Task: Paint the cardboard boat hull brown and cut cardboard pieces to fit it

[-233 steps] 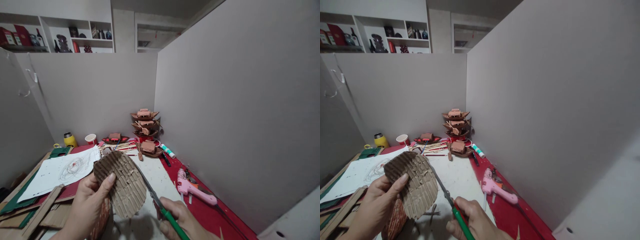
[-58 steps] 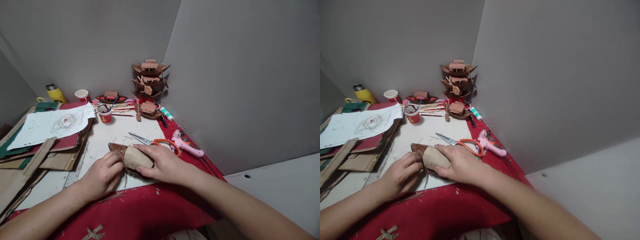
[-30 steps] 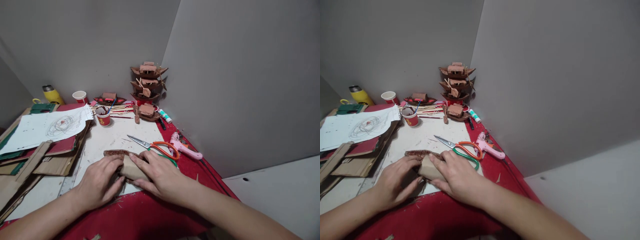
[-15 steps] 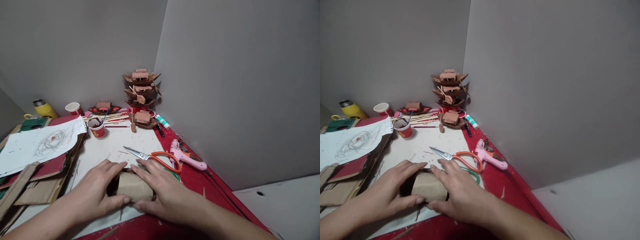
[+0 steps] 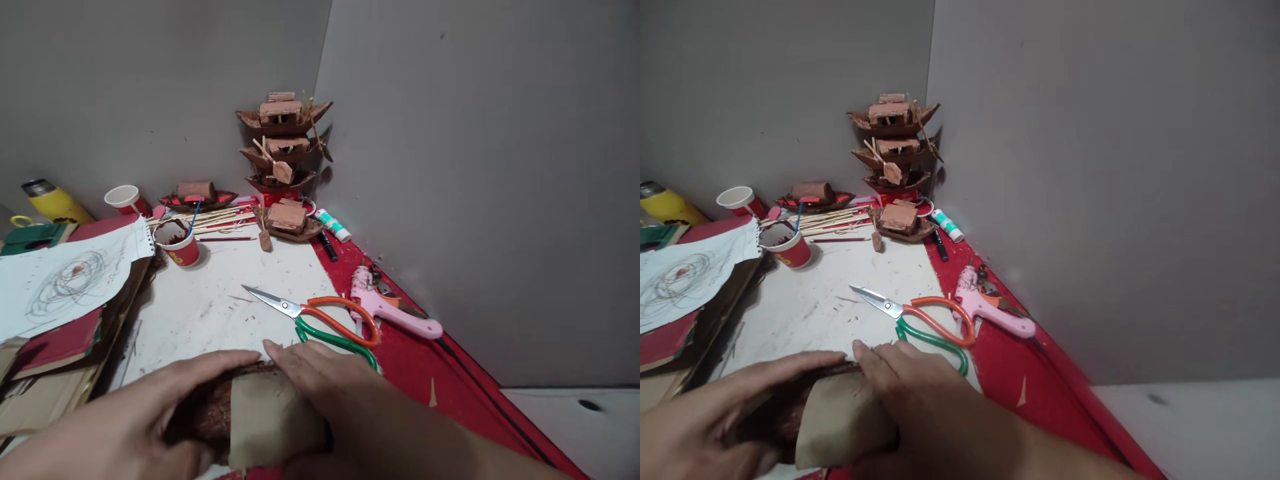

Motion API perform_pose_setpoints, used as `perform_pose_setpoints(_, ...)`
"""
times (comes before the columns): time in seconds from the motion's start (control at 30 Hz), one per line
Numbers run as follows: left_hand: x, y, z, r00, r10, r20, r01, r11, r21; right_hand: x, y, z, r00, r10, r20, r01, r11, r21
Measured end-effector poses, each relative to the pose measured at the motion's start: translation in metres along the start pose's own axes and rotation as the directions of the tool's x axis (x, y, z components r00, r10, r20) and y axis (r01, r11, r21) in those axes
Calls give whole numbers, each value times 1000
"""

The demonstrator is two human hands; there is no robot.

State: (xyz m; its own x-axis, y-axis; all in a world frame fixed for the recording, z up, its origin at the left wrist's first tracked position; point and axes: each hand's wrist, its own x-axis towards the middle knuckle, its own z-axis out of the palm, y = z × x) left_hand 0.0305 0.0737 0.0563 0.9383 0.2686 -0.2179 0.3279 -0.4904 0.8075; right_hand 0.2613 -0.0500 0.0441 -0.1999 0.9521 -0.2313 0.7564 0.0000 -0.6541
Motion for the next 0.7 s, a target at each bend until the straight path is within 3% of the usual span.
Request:
perform_pose_setpoints(0.1,7,2,-4,1000,-9,0,9,996,-85,0,-3,-1,1000,3,7,-4,999,32)
perform_pose_setpoints(0.23,22,9,7,1000,-24,-19,24,1000,12,1,-5,3,999,-13,36,11,998,55)
perform_pose_setpoints(0.43,27,7,23,995,43,-87,-21,972,233,-1,0,6,995,-84,58,78,992,97)
perform_pose_setpoints(0.7,20,2,25,994,82,-74,-55,947,316,-9,29,-21,959,-282,-20,277,925,261)
